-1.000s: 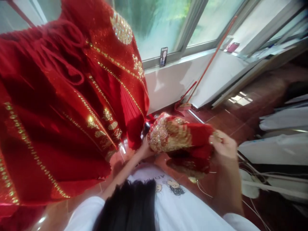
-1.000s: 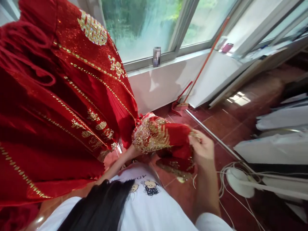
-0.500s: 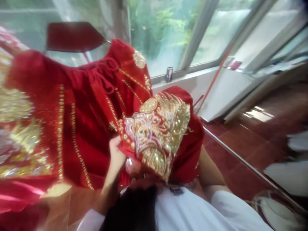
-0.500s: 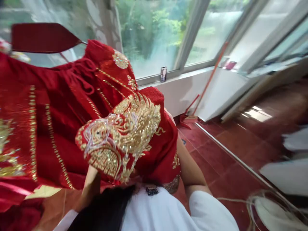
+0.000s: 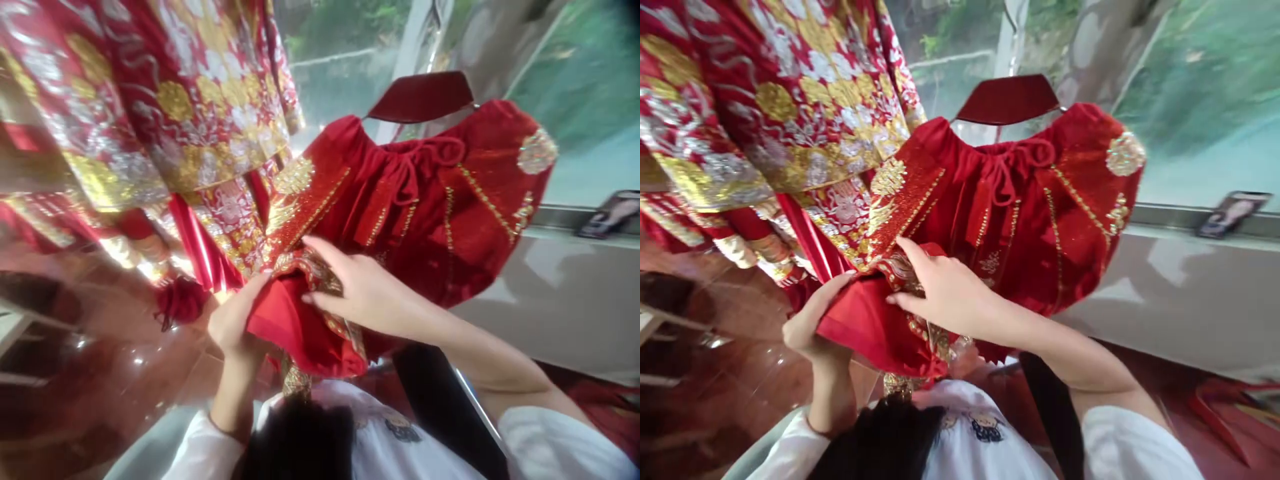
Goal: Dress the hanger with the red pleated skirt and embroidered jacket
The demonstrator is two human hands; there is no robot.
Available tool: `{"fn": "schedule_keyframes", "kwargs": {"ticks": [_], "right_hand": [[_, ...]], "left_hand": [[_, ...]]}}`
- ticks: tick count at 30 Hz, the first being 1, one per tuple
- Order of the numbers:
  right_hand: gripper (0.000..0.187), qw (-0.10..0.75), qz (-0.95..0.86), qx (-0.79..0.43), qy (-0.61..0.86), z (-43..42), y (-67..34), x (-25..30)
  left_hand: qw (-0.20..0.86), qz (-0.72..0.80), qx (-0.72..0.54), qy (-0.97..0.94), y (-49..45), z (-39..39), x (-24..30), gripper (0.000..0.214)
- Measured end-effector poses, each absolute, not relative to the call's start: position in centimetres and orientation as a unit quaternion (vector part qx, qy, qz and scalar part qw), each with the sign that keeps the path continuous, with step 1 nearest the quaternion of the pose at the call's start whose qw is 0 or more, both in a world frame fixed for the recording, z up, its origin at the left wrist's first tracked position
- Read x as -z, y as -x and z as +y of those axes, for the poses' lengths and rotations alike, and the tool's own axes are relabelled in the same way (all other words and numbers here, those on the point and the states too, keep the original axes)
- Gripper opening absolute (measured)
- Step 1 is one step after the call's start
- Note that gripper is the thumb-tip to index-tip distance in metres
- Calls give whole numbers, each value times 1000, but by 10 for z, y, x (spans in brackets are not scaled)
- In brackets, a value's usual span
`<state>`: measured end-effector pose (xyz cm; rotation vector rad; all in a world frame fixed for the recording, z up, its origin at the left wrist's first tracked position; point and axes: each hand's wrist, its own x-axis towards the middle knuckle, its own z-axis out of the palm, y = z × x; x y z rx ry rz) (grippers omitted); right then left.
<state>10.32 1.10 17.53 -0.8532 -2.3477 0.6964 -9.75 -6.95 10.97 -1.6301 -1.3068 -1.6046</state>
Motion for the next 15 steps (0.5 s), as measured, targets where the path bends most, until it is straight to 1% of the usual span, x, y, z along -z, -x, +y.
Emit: {"fn": "schedule_keyframes", "kwargs": {"ticks": [2, 3, 5, 6, 8, 9, 10, 12, 14, 15], "right_hand": [[48, 217, -893, -240, 314, 21, -82, -185], [45, 206, -900, -243, 299, 29, -73, -191], [43, 198, -902, -280, 262, 45, -60, -202], [41, 191, -898, -309, 248, 51, -54, -208], [38, 166, -885, -367, 235, 56, -41, -218], [36, 151, -878, -391, 232, 55, -34, -222], [33, 137, -872, -411, 228, 52, -25, -225], [27, 124, -860, -448, 209, 45, -5, -227], [20, 120, -849, -484, 174, 38, 17, -224], [17, 118, -847, -495, 150, 37, 29, -223]], "left_hand": [[249, -498, 568, 606, 98, -72, -108, 27], [222, -513, 557, 614, 99, -75, -107, 27], [107, -553, 521, 641, 107, -84, -105, 34], [24, -567, 492, 660, 114, -90, -103, 45], [-145, -569, 434, 684, 133, -105, -97, 79], [-214, -560, 414, 685, 144, -113, -91, 95], [-265, -549, 411, 678, 156, -121, -84, 105], [-334, -532, 450, 635, 179, -133, -66, 112], [-368, -530, 512, 567, 198, -141, -45, 111], [-371, -541, 535, 532, 205, -144, -36, 107]]}}
